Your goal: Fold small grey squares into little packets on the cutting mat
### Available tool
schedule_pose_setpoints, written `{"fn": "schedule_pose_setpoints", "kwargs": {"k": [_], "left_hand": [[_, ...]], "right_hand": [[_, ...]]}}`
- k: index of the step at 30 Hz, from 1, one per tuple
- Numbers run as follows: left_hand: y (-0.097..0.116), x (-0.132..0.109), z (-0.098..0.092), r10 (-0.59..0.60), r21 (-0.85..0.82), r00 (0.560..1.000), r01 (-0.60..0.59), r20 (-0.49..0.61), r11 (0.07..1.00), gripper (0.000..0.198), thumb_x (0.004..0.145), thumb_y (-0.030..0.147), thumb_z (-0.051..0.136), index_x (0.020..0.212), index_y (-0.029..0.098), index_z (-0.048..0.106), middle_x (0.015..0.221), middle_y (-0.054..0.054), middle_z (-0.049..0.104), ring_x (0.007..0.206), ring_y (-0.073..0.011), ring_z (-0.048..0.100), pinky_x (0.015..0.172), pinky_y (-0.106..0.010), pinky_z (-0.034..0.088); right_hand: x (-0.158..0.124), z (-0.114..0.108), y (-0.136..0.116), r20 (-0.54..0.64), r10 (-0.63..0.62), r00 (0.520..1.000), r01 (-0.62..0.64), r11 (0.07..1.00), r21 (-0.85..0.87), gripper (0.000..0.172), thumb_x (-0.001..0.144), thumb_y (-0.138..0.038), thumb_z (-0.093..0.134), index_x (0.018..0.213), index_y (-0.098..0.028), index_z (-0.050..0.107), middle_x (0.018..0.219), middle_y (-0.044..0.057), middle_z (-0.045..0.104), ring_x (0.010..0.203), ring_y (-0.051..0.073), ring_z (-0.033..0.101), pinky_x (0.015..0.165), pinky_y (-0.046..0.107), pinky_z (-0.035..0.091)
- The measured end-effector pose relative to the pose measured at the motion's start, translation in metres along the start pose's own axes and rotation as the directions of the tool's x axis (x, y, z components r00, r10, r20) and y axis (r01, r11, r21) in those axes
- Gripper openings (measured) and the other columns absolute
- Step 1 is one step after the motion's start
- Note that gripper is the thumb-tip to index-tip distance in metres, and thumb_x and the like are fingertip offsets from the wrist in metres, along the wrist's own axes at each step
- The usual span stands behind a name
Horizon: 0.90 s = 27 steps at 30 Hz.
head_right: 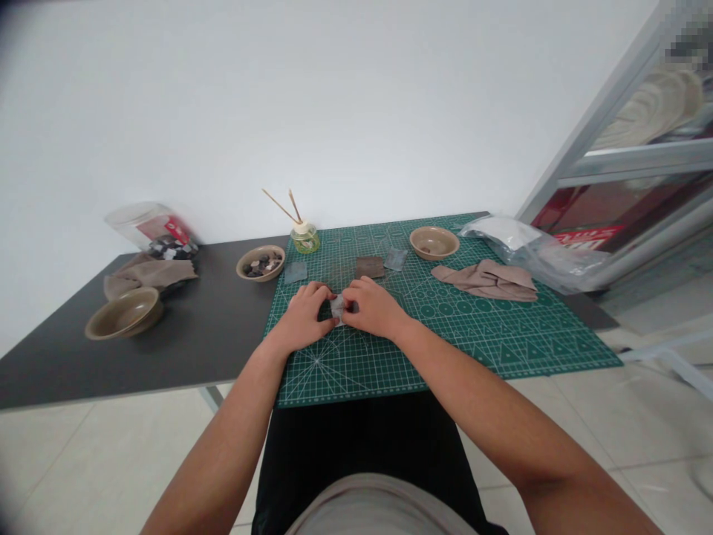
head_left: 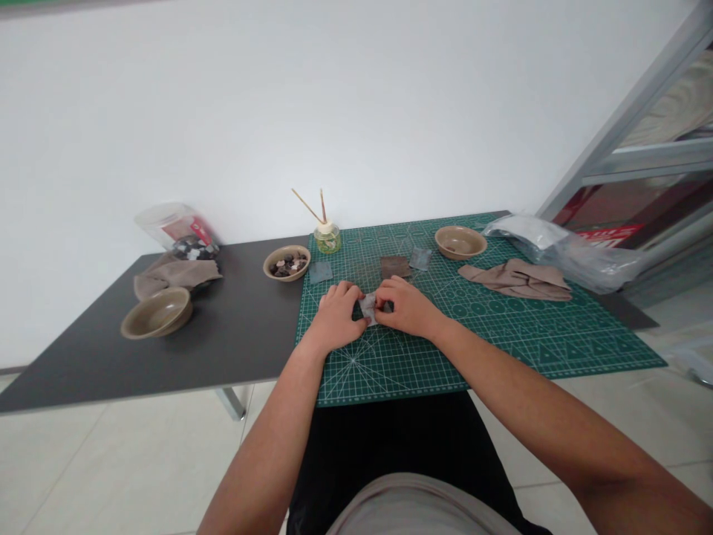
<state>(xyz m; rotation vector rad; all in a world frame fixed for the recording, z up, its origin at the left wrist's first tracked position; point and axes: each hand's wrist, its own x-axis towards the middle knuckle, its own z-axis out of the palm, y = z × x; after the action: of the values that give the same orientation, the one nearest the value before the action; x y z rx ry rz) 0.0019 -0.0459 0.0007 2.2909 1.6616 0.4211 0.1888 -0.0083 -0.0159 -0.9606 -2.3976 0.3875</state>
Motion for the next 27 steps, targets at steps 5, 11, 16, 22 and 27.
{"fn": "schedule_pose_setpoints", "kwargs": {"k": [5,11,16,22,27], "left_hand": [[0.0001,0.0004,0.0002,0.007,0.001,1.000,-0.007,-0.003,1.000,0.030,0.076,0.034,0.065,0.101,0.024,0.053,0.120,-0.006,0.053,0.111,-0.0269,0.048,0.096,-0.045,0.041],[-0.0013,0.0004,0.0013,0.005,0.001,1.000,-0.005,-0.009,1.000,0.032,0.075,0.034,0.066,0.103,0.024,0.053,0.121,-0.005,0.053,0.111,-0.0270,0.049,0.096,-0.044,0.041],[-0.0011,0.0003,0.0011,0.009,0.000,1.000,-0.009,-0.011,1.000,0.030,0.075,0.033,0.065,0.102,0.024,0.053,0.121,-0.005,0.053,0.110,-0.0267,0.049,0.096,-0.044,0.041],[0.0001,0.0005,0.0004,-0.009,0.000,1.000,0.009,0.005,1.000,0.031,0.075,0.034,0.066,0.102,0.024,0.053,0.122,-0.006,0.053,0.112,-0.0274,0.048,0.096,-0.045,0.041],[0.0000,0.0005,0.0001,-0.013,-0.010,1.000,0.013,0.001,1.000,0.031,0.075,0.032,0.065,0.103,0.025,0.053,0.122,-0.006,0.053,0.113,-0.0274,0.049,0.096,-0.045,0.041]], "right_hand": [[0.0025,0.0013,0.0011,0.068,-0.129,0.989,0.124,0.989,0.075,0.010,0.084,-0.019,0.065,0.075,-0.020,0.062,0.085,0.003,0.065,0.083,0.018,0.053,0.084,0.034,0.039],[0.0028,0.0025,-0.0006,-0.033,0.017,0.999,-0.019,0.998,-0.065,0.011,0.080,-0.017,0.065,0.071,-0.020,0.060,0.081,0.004,0.062,0.082,0.021,0.049,0.080,0.035,0.039],[0.0025,0.0004,-0.0016,0.054,-0.124,0.991,0.123,0.992,0.022,0.014,0.080,-0.018,0.068,0.069,-0.020,0.059,0.080,0.002,0.065,0.079,0.018,0.054,0.083,0.034,0.039],[0.0042,0.0031,0.0005,0.009,-0.052,0.999,0.052,0.998,-0.029,0.008,0.083,-0.019,0.066,0.075,-0.020,0.063,0.085,0.004,0.066,0.082,0.020,0.053,0.081,0.034,0.039],[0.0030,0.0019,0.0000,0.015,-0.076,0.997,0.076,0.997,-0.001,0.014,0.078,-0.016,0.068,0.068,-0.020,0.060,0.081,0.002,0.066,0.079,0.019,0.053,0.081,0.034,0.039]]}}
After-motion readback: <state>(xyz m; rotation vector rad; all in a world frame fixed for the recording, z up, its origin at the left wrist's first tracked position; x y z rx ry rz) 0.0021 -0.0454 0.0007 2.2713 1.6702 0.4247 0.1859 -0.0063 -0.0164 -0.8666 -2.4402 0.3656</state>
